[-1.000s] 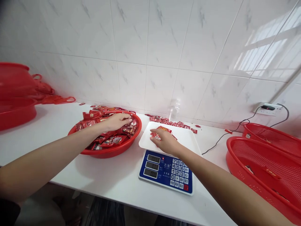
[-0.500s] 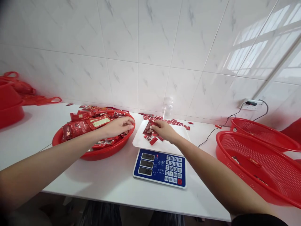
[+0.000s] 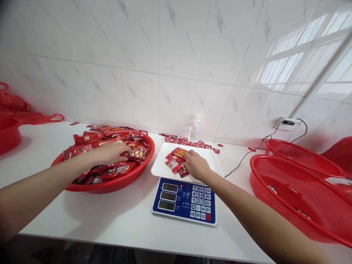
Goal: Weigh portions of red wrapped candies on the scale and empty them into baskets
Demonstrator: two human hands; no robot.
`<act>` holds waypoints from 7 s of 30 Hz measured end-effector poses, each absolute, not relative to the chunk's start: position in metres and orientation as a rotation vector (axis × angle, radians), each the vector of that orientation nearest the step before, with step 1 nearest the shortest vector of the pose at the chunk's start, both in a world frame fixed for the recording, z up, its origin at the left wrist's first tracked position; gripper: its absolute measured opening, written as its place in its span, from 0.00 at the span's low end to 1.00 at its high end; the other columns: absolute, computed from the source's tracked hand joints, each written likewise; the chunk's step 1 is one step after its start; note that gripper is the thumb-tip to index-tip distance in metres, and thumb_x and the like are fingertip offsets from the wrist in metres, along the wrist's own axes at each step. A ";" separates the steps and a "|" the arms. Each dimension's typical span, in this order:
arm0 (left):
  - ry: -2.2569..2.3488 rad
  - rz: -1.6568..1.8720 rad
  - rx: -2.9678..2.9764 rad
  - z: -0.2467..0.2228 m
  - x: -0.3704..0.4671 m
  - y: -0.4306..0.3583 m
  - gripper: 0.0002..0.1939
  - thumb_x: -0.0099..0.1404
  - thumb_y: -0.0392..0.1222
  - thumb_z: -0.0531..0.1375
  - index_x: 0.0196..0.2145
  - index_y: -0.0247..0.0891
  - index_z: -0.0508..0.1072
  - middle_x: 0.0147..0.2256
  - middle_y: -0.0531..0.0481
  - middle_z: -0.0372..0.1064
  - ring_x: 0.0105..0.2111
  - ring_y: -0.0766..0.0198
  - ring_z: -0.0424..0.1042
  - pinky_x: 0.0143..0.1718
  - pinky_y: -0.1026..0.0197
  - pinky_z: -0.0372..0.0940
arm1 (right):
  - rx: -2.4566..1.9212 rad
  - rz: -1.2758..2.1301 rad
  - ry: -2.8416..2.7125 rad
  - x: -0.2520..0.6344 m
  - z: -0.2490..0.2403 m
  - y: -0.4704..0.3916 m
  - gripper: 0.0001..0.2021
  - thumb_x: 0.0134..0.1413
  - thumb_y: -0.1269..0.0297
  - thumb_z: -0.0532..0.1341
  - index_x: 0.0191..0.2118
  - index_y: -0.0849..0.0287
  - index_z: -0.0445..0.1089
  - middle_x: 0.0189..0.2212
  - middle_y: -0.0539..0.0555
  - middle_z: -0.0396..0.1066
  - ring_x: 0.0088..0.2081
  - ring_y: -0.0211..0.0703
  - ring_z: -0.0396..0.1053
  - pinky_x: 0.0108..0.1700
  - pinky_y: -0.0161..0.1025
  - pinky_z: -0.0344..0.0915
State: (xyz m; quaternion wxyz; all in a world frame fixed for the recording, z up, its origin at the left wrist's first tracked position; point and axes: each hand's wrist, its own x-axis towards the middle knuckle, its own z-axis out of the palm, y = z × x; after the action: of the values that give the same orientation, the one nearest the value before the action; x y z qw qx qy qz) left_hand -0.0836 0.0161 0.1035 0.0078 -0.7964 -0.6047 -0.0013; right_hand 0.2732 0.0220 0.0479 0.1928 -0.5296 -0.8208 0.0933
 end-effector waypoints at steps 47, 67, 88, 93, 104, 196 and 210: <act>-1.448 -0.208 -2.754 0.063 0.066 0.015 0.11 0.64 0.39 0.51 0.37 0.38 0.73 0.39 0.43 0.71 0.39 0.54 0.71 0.39 0.56 0.63 | -1.332 0.059 -2.507 0.310 0.051 -0.016 0.17 0.60 0.62 0.55 0.54 0.50 0.66 0.53 0.55 0.67 0.54 0.50 0.63 0.52 0.49 0.63; -1.191 -1.029 -2.650 0.032 0.041 -0.028 0.13 0.69 0.42 0.51 0.49 0.42 0.68 0.49 0.46 0.67 0.51 0.59 0.64 0.56 0.53 0.60 | -1.121 0.197 -2.505 0.299 0.047 0.006 0.21 0.60 0.53 0.54 0.56 0.52 0.65 0.57 0.55 0.64 0.59 0.50 0.58 0.59 0.51 0.56; -0.879 -1.317 -2.519 -0.018 0.007 -0.039 0.19 0.64 0.35 0.55 0.53 0.38 0.64 0.47 0.42 0.67 0.50 0.56 0.66 0.52 0.53 0.64 | -1.407 0.227 -2.491 0.296 0.048 0.027 0.22 0.58 0.53 0.56 0.55 0.55 0.67 0.56 0.59 0.64 0.58 0.53 0.60 0.57 0.50 0.59; -0.858 -1.339 -2.538 -0.020 0.006 -0.038 0.18 0.65 0.35 0.54 0.53 0.36 0.64 0.48 0.41 0.66 0.50 0.56 0.65 0.52 0.52 0.63 | -1.236 0.140 -2.567 0.268 0.059 0.032 0.24 0.60 0.48 0.53 0.56 0.54 0.65 0.58 0.58 0.63 0.59 0.52 0.58 0.57 0.51 0.58; -0.872 -1.307 -2.545 -0.020 0.007 -0.040 0.18 0.65 0.35 0.54 0.53 0.34 0.64 0.47 0.41 0.66 0.50 0.56 0.65 0.52 0.53 0.63 | -1.158 0.173 -2.726 0.236 0.043 0.038 0.27 0.62 0.46 0.48 0.61 0.55 0.59 0.59 0.60 0.62 0.60 0.53 0.57 0.60 0.54 0.51; -0.924 -1.414 -2.554 -0.016 0.004 -0.044 0.13 0.66 0.35 0.53 0.47 0.37 0.68 0.41 0.45 0.72 0.44 0.59 0.69 0.47 0.56 0.66 | -1.253 0.355 -2.552 0.279 0.053 0.047 0.26 0.63 0.46 0.46 0.59 0.52 0.63 0.61 0.54 0.59 0.63 0.51 0.52 0.62 0.53 0.50; -0.920 -1.297 -2.622 0.013 0.014 -0.068 0.10 0.64 0.33 0.55 0.42 0.40 0.71 0.38 0.46 0.73 0.41 0.61 0.71 0.44 0.57 0.68 | -1.603 0.045 -1.443 0.341 -0.051 -0.099 0.23 0.60 0.45 0.49 0.23 0.56 0.63 0.17 0.49 0.65 0.19 0.38 0.63 0.22 0.34 0.58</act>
State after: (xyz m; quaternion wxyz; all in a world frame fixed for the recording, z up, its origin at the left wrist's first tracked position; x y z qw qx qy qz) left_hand 0.0142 -0.0682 0.0133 0.0376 -0.8544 -0.2997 -0.4227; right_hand 0.3407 -0.0994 -0.0509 0.4725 -0.6548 -0.5896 0.0183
